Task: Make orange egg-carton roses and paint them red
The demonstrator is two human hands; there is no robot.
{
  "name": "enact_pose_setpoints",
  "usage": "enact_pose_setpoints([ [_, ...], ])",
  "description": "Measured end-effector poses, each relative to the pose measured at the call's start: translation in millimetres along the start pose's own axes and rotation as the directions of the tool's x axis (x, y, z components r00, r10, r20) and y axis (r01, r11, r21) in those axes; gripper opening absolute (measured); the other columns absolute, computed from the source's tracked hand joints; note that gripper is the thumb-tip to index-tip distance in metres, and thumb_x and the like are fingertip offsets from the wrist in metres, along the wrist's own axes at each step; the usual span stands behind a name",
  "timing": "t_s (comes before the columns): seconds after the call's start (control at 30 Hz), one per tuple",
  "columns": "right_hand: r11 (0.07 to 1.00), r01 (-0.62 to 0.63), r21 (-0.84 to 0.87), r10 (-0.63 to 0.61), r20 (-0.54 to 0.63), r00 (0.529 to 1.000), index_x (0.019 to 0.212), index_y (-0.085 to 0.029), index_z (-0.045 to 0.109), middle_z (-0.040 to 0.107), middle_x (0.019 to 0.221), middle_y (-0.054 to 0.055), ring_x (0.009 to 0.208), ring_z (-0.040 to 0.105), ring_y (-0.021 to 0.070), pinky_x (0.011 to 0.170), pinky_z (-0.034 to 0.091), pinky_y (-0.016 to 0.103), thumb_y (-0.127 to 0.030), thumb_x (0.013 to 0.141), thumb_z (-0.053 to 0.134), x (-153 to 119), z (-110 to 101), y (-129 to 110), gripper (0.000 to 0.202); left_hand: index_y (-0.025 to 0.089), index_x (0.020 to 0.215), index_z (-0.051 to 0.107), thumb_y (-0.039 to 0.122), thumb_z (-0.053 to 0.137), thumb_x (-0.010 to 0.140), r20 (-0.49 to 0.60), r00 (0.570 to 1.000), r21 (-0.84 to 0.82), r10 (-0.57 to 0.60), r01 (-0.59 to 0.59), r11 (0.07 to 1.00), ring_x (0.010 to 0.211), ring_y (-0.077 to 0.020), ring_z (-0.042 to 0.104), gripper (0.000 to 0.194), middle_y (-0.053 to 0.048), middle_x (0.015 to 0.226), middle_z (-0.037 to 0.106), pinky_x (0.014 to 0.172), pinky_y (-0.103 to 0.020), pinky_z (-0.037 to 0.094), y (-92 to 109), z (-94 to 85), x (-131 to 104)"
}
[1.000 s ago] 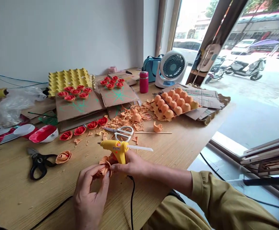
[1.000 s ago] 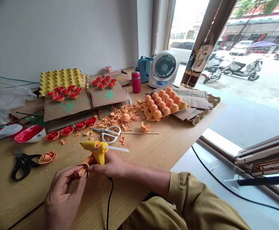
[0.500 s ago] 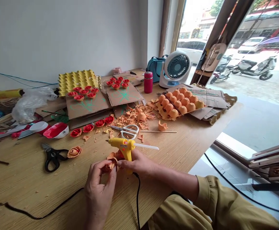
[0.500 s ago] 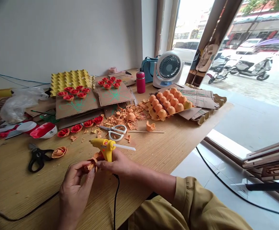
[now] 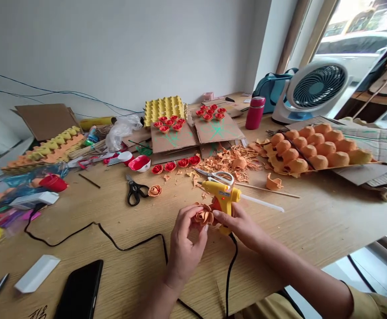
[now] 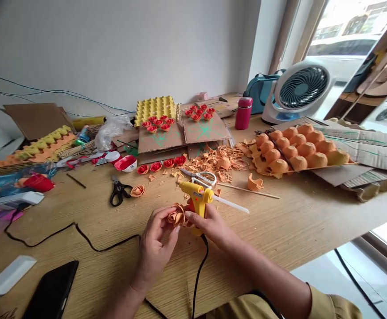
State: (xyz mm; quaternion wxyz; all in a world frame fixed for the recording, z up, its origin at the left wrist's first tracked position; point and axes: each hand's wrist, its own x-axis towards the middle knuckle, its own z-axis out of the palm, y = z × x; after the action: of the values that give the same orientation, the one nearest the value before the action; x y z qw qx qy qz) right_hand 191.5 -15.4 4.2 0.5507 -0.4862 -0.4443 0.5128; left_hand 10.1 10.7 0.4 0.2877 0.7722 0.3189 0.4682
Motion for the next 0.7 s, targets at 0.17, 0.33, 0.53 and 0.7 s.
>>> enact_pose_setpoints([
  [0.17,1.000,-0.006,0.007,0.006,-0.010,1.000,0.103,-0.018,0.074,0.073,0.084,0.004,0.076,0.067,0.0180,0.070,0.053,0.031,-0.068,0.082,0.079,-0.2,-2.3,-7.6,0.054,0.024,0.130,0.059,0.010,0.064,0.095,-0.053,0.995,-0.023,-0.088,0.087,0.996,0.098,-0.0192,0.076,0.038,-0.009,0.119,0.071,0.084,-0.029,0.065,-5.0,2.1,-3.4],
  [0.33,1.000,0.002,0.017,-0.002,-0.029,1.000,0.104,-0.018,0.072,0.073,0.086,0.006,0.077,0.063,0.0185,0.069,0.051,0.030,-0.068,0.085,0.075,-2.0,-7.0,-6.7,0.053,0.023,0.138,0.057,0.010,0.069,0.090,-0.067,0.993,0.055,-0.099,0.103,0.993,0.099,-0.0201,0.074,0.052,-0.009,0.118,0.068,0.083,-0.030,0.065,-2.5,0.6,-1.1],
  [0.53,1.000,-0.015,0.012,0.015,0.027,1.000,0.097,-0.019,0.074,0.071,0.083,0.005,0.076,0.062,0.0194,0.068,0.051,0.031,-0.068,0.084,0.076,-5.5,-6.3,-10.0,0.051,0.023,0.120,0.059,0.011,0.074,0.085,-0.065,0.977,-0.012,-0.202,0.202,0.979,0.090,-0.0182,0.074,0.040,-0.006,0.109,0.071,0.077,-0.028,0.064,-4.2,2.5,-3.3],
  [0.7,0.999,-0.045,0.003,0.045,0.020,0.999,0.101,-0.018,0.076,0.073,0.084,0.006,0.076,0.064,0.0194,0.068,0.050,0.031,-0.066,0.086,0.075,-7.0,-6.1,-10.4,0.050,0.024,0.125,0.058,0.017,0.076,0.087,-0.018,0.964,-0.088,-0.264,0.262,0.961,0.098,-0.0198,0.075,0.043,-0.008,0.115,0.071,0.079,-0.028,0.063,-5.4,3.5,-4.4],
])
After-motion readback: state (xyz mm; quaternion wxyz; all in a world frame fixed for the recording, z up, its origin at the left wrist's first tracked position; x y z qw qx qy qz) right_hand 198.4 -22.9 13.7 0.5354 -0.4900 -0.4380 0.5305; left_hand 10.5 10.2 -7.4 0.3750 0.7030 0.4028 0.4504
